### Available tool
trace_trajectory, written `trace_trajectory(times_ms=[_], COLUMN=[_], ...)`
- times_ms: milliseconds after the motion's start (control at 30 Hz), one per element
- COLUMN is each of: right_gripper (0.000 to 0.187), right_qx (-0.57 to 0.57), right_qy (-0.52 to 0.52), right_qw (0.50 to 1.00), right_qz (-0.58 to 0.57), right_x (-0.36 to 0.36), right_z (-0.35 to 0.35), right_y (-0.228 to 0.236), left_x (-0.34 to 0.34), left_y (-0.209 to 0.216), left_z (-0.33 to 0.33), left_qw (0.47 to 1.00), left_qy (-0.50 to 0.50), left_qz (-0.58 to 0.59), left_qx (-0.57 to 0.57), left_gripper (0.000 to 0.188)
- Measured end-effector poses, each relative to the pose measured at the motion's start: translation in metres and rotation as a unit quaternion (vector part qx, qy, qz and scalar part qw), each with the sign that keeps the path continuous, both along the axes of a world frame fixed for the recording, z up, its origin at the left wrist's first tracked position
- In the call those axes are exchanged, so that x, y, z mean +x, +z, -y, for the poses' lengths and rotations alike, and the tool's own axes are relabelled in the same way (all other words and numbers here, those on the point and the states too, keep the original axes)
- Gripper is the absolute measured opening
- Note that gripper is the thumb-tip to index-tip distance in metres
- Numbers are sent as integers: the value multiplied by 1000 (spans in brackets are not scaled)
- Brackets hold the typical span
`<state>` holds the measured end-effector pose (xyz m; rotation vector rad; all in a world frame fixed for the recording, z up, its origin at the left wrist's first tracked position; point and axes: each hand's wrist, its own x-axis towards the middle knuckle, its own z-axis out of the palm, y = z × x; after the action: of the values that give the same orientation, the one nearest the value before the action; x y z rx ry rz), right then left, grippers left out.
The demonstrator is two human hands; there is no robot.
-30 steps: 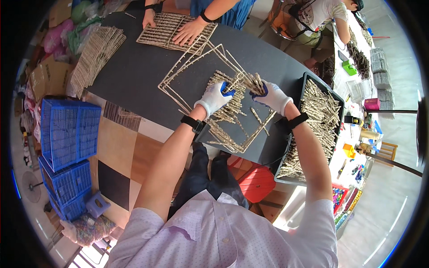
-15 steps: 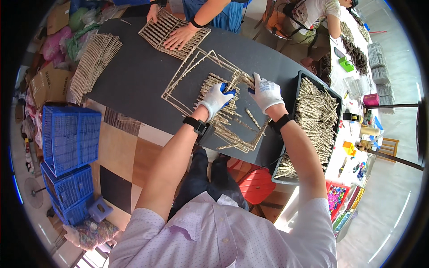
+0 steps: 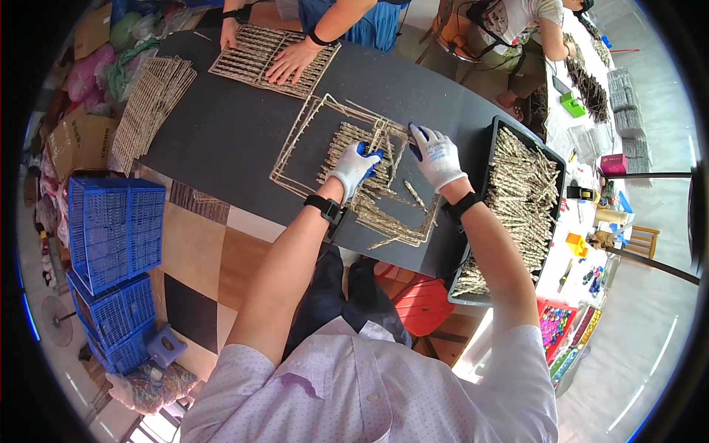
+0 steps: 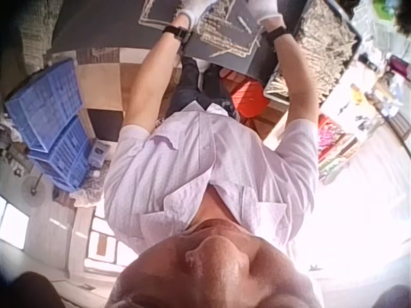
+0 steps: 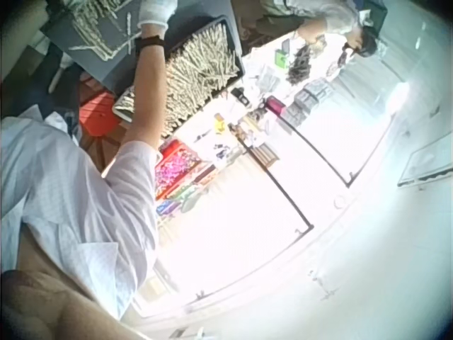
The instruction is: The person assembles rectangular woven frames by hand, placing woven strips into wire grids and pressing them down. They handle multiple frames sequentially, stacking completed units and moving loose strips into a tray.
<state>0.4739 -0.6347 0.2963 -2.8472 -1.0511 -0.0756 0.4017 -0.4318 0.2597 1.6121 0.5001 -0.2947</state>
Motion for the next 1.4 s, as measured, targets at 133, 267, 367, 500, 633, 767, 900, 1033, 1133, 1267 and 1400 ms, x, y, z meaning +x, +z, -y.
trace_trajectory(times_ms=[133, 267, 367, 500, 633, 767, 900, 1033, 1133, 1267, 1400], right_gripper=[38, 31, 27, 28, 31, 23, 22, 29, 27, 21, 26], right_qx=[16, -13, -19, 81, 297, 328, 120, 164, 226, 165, 109], right_qy=[62, 54, 46, 119, -31, -265, 82, 227, 154, 0, -74], right_qw=[997, 998, 997, 986, 953, 854, 917, 878, 820, 856, 944], right_qz=[35, 43, 61, 88, 49, -303, -372, -387, -503, -490, -303], right_x=[-8, -19, -18, -20, -16, 49, 70, 62, 41, 52, 53], right_z=[-1, 0, 4, 2, 2, 51, 92, 94, 76, 80, 78], right_y=[12, 22, 26, 37, 64, 49, 13, -13, 14, -7, -35], left_x=[-6, -5, -3, -2, -12, -20, -24, -32, -32, -33, -35], left_y=[-19, -10, -12, -25, -16, -8, 21, 11, 4, 14, 25], left_z=[-2, 1, 6, 10, 9, 0, -1, -2, -7, -1, -6], left_qw=[999, 999, 998, 997, 996, 995, 995, 989, 991, 990, 980], left_qy=[28, 38, 25, 35, 55, 12, -57, -67, -75, -59, -4], left_qz=[-13, 26, 61, 59, 34, 62, 67, 108, 99, 102, 126], left_qx=[-38, -18, 15, 43, -69, -72, -52, -71, -47, -80, -155], left_gripper=[23, 22, 24, 30, 30, 25, 27, 29, 29, 32, 27])
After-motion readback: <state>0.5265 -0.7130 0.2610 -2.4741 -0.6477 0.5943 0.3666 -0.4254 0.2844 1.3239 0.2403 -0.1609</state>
